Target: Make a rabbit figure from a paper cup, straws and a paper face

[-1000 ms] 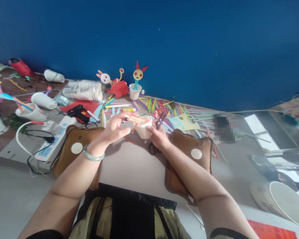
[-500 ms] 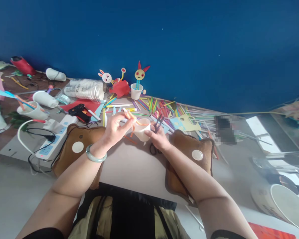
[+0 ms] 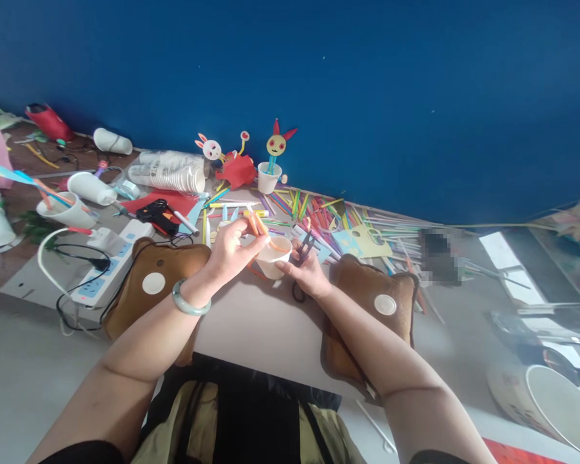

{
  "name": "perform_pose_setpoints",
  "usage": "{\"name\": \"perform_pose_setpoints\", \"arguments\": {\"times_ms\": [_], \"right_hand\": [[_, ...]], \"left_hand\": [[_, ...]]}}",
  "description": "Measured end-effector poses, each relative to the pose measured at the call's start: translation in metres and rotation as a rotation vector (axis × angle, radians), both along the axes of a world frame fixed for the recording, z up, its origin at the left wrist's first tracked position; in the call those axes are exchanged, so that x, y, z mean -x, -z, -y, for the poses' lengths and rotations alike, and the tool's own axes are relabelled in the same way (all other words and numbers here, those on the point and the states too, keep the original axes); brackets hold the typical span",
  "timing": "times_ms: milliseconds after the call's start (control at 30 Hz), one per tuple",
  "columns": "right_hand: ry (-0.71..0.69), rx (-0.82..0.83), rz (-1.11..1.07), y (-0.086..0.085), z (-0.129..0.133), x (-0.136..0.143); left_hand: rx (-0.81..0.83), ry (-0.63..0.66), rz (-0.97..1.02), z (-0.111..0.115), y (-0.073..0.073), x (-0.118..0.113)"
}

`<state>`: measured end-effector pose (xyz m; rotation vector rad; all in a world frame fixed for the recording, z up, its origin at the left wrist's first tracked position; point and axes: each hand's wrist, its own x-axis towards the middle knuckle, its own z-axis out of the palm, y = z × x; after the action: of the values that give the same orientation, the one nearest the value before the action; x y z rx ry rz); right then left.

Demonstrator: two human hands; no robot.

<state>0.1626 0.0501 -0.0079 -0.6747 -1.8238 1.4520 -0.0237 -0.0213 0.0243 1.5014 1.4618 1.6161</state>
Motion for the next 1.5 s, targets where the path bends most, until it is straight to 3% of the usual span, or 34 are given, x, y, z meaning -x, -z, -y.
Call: {"name": "perform_pose_setpoints", "arguments": {"times_ms": [267, 400, 633, 833, 1200, 1500], "right_hand": [[0.0, 0.009, -0.013, 0.002, 0.001, 0.0], [-0.016, 0.0, -0.011, 0.004, 0.003, 0.001], [-0.02, -0.008, -0.058, 0.009, 0.006, 0.003], [0.028, -0.09, -0.027, 0.013, 0.004, 0.003], [0.024, -0.162, 0.011, 0.014, 0.0, 0.001], [0.155, -0.171, 0.0, 0.012, 0.002, 0.005]], "left_hand": [[0.006, 0.014, 0.144, -0.004, 0.008, -0.002], [0.028, 0.031, 0.109, -0.003, 0.008, -0.005], [0.05, 0.127, 0.148, -0.003, 0.013, -0.005], [0.205, 0.268, 0.124, -0.003, 0.016, -0.005], [0.264, 0.273, 0.111, -0.007, 0.018, 0.001], [0.227, 0.125, 0.038, -0.009, 0.02, -0.003]]}}
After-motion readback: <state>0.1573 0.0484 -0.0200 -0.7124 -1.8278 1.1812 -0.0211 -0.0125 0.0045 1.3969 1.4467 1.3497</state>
